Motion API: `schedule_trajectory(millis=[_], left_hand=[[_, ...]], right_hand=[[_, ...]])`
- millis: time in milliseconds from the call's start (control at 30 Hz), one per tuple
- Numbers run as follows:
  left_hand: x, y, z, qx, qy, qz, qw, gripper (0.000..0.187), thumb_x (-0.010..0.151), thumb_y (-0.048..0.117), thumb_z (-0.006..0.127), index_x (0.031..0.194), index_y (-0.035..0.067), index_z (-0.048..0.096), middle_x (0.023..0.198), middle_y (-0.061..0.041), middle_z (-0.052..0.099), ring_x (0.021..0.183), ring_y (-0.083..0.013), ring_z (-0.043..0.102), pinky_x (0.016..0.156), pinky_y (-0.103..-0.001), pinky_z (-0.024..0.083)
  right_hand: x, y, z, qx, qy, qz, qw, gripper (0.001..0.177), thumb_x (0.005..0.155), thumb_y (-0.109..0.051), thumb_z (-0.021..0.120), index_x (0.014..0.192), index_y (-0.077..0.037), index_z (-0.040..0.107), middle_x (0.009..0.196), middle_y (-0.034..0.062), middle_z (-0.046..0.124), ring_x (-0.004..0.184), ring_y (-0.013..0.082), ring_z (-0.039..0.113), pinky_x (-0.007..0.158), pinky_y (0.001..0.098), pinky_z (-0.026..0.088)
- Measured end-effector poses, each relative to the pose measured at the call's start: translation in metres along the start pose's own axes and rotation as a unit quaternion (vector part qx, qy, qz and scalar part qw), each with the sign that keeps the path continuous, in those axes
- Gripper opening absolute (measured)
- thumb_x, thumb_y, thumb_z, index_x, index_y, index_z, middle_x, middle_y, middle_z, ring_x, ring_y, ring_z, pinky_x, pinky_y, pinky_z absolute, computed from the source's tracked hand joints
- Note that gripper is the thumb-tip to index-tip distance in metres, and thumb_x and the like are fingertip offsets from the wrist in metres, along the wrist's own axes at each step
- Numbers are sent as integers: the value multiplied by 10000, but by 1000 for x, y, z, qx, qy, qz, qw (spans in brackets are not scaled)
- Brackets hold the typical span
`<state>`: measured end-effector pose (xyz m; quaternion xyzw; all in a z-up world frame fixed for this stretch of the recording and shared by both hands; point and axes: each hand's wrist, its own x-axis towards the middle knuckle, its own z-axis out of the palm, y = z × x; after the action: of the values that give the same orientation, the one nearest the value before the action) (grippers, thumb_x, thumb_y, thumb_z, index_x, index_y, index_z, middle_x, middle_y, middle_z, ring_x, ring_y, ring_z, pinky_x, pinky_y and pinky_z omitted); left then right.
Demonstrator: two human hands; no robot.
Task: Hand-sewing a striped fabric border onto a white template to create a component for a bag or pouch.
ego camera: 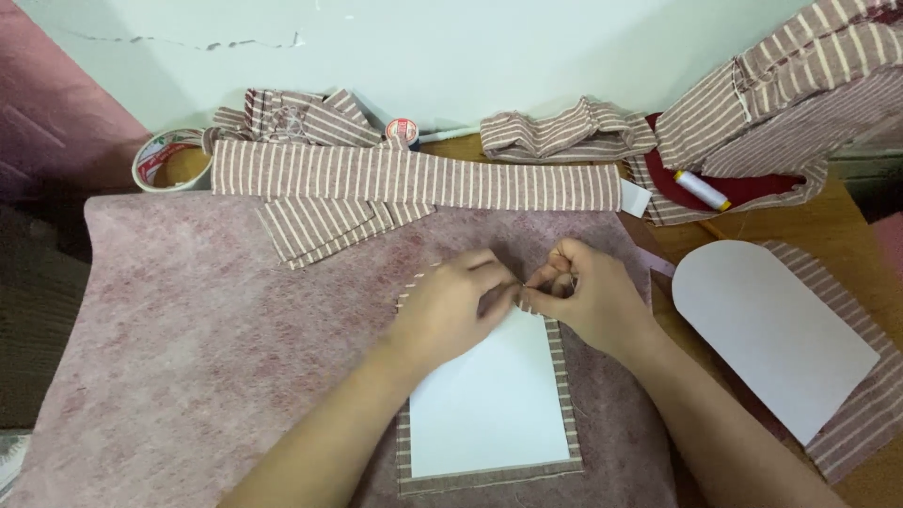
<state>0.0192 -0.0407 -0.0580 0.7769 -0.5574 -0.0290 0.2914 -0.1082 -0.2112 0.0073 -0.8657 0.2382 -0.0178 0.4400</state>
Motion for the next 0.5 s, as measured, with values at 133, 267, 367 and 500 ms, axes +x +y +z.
schedule_trajectory(millis=[133, 267, 367, 500], left_hand=[[4, 9, 3, -77, 109, 12, 991, 119, 989, 242, 731, 1096, 201, 761, 979, -4, 737, 955, -267, 759, 794, -371, 639], [6, 2, 5, -120, 64, 4, 991, 87, 995, 172, 727, 1072, 131, 726, 922, -87, 715, 966, -336, 743, 845, -416, 632], [5, 1, 6, -133, 67, -22, 989, 159, 958, 194, 764, 1104, 151, 720, 912, -80, 708, 966, -320, 740, 844, -424, 631], [7, 5, 4, -126, 71, -5, 989, 134, 953, 148, 760, 1084, 130, 735, 938, -102, 716, 966, -336, 736, 847, -426, 633]], right_hand=[[-1, 1, 0, 13, 5, -2, 1000, 413, 800, -153, 884, 830, -151, 472, 857, 64, 870, 649, 156, 691, 633, 300, 520], [2, 4, 1, 23, 4, -3, 1000, 405, 786, -134, 868, 823, -141, 465, 860, 61, 875, 666, 161, 705, 660, 302, 530], [0, -5, -2, 34, 6, 12, 999, 419, 792, -122, 866, 814, -140, 448, 795, 58, 862, 645, 161, 695, 647, 289, 520], [6, 6, -4, 16, 3, 4, 1000, 435, 783, -147, 881, 811, -130, 448, 855, 61, 879, 675, 175, 708, 668, 323, 552]])
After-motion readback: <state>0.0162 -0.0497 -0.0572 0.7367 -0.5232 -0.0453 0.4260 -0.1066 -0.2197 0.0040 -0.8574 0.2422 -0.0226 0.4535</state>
